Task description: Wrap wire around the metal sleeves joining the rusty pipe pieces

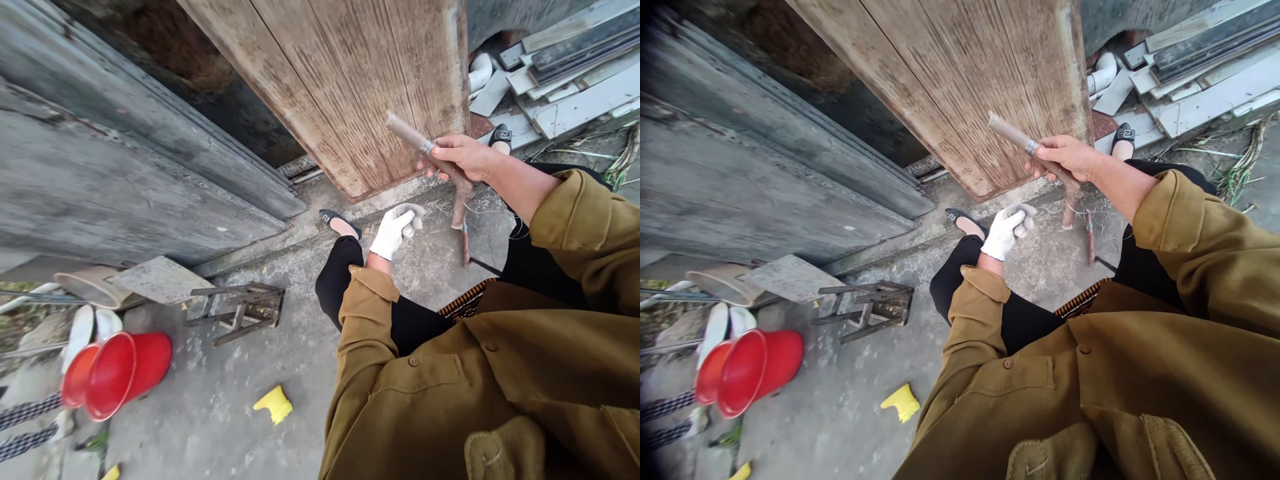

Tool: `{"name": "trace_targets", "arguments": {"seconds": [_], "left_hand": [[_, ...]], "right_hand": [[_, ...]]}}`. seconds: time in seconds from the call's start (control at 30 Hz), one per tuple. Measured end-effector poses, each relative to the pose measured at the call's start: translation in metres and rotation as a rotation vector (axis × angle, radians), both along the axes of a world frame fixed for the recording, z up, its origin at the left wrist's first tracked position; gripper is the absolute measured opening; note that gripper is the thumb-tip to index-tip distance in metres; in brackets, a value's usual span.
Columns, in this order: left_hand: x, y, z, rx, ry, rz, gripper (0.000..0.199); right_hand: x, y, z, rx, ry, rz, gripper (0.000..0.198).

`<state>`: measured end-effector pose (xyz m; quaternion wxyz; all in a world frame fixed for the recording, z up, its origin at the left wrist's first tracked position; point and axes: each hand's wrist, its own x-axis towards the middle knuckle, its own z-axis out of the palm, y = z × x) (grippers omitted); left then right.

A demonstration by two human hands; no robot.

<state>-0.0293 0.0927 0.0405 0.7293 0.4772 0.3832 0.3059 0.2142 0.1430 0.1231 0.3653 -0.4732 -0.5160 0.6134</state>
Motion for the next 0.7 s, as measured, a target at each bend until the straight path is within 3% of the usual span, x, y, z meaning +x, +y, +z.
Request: {"name": "trace_targets", "arguments": {"seconds": [0.17,0.3,0.47,0.53,0.63,0.7], "left_hand": [[-0.006,0.004,0.002,0.030,0.081,-0.097,0.039],[-0.012,0.012,-0.007,0.108,0.291,-0.157,0.029],[-0.012,0.019,-0.021,0.350,0.707,-0.032,0.012],[-0.011,0.019,-0.024,0.427,0.889,0.016,0.015],[-0.011,0.017,-0.026,0.360,0.848,0.019,0.013],[-0.011,0.016,-0.025,0.229,0.681,0.102,0.008]], "right_hand": [[0.011,0.000,0.011,0.055,-0.369,0.123,0.032],[0.020,0.003,0.012,0.084,-0.531,0.280,0.033],[0.021,0.006,-0.002,0.098,-0.638,0.560,0.042],[0.018,0.004,-0.008,0.117,-0.640,0.652,0.051],[0.012,-0.002,-0.009,0.091,-0.564,0.655,0.046],[0.006,-0.006,-0.008,0.038,-0.464,0.517,0.036]]}}
